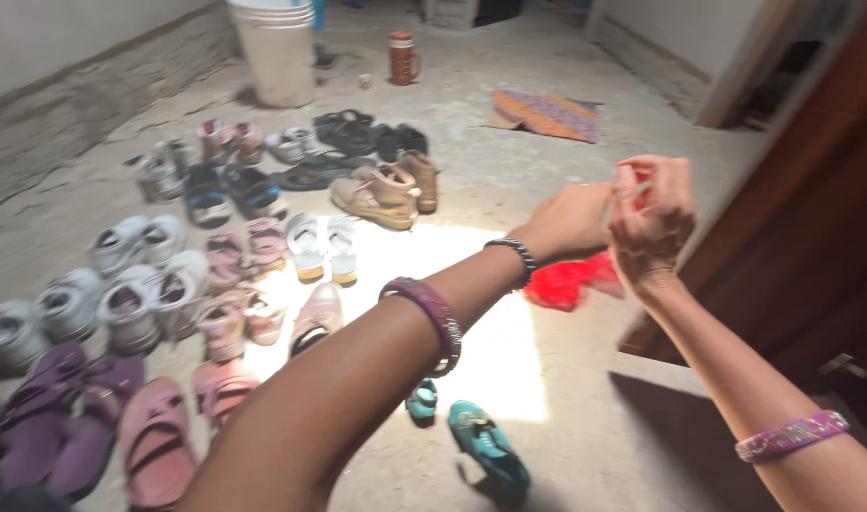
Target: The person wipes the inside shelves of a cabinet with a cloth, then picks up slippers, shoes, and sandals from the floor and places them onto the cabinet shelves by hand.
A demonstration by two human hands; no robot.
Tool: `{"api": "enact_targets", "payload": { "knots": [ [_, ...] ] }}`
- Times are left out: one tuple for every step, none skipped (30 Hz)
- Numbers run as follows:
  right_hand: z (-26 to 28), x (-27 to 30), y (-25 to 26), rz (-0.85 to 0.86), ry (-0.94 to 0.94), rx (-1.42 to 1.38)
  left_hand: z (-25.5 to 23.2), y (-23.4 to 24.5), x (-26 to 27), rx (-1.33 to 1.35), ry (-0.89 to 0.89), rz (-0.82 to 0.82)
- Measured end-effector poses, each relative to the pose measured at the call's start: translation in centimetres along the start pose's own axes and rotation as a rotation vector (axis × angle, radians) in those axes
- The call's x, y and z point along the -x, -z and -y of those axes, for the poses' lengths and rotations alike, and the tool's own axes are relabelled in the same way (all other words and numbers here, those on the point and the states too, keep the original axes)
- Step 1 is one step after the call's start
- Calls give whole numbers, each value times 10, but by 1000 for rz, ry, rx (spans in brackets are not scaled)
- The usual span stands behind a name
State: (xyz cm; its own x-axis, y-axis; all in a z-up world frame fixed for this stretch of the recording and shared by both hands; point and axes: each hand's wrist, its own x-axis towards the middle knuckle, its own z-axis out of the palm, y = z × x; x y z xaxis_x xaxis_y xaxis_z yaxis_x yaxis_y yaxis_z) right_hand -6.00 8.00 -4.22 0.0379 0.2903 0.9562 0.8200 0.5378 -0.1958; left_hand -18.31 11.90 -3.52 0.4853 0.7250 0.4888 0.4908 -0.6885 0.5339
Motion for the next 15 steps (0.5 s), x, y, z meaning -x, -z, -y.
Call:
{"api": "enact_targets", "payload": {
  "knots": [
    [8, 5, -16, 9, 3, -15, 18, 10, 10, -3, 15, -8],
    [16, 12, -36, 75, -32, -37, 37, 22, 20, -17, 21, -27],
    [24, 20, -57, 143, -65, -59, 57, 33, 30, -31, 26, -46],
    [32, 29, -77, 222, -91, -83, 77, 43, 42, -44, 36, -51],
    [40, 39, -98, 303, -116, -107, 99, 52, 56, -58, 45, -56],
    [48, 51, -116, 395, -146, -170, 120, 58, 70, -118, 198, -18],
    [55, 62, -134, 488, -176, -233, 141, 62, 84, -175, 352, 21],
    [62, 73, -151, 620, -292, -231, 161, 64, 99, -185, 370, -19],
    [70, 84, -168, 753, -408, -225, 179, 66, 113, -195, 388, -58],
    [77, 96, -182, 762, -405, -233, 194, 69, 128, -190, 528, 15],
    [84, 108, -194, 861, -392, -240, 208, 73, 144, -182, 667, 89],
    [90, 121, -206, 958, -380, -247, 219, 77, 160, -184, 677, 87],
    [95, 133, -218, 965, -378, -255, 228, 80, 175, -181, 706, 81],
    [101, 146, -231, 1002, -361, -272, 236, 83, 189, -179, 733, 78],
    [106, 158, -243, 1040, -344, -290, 243, 86, 201, -182, 742, 78]
  ]
}}
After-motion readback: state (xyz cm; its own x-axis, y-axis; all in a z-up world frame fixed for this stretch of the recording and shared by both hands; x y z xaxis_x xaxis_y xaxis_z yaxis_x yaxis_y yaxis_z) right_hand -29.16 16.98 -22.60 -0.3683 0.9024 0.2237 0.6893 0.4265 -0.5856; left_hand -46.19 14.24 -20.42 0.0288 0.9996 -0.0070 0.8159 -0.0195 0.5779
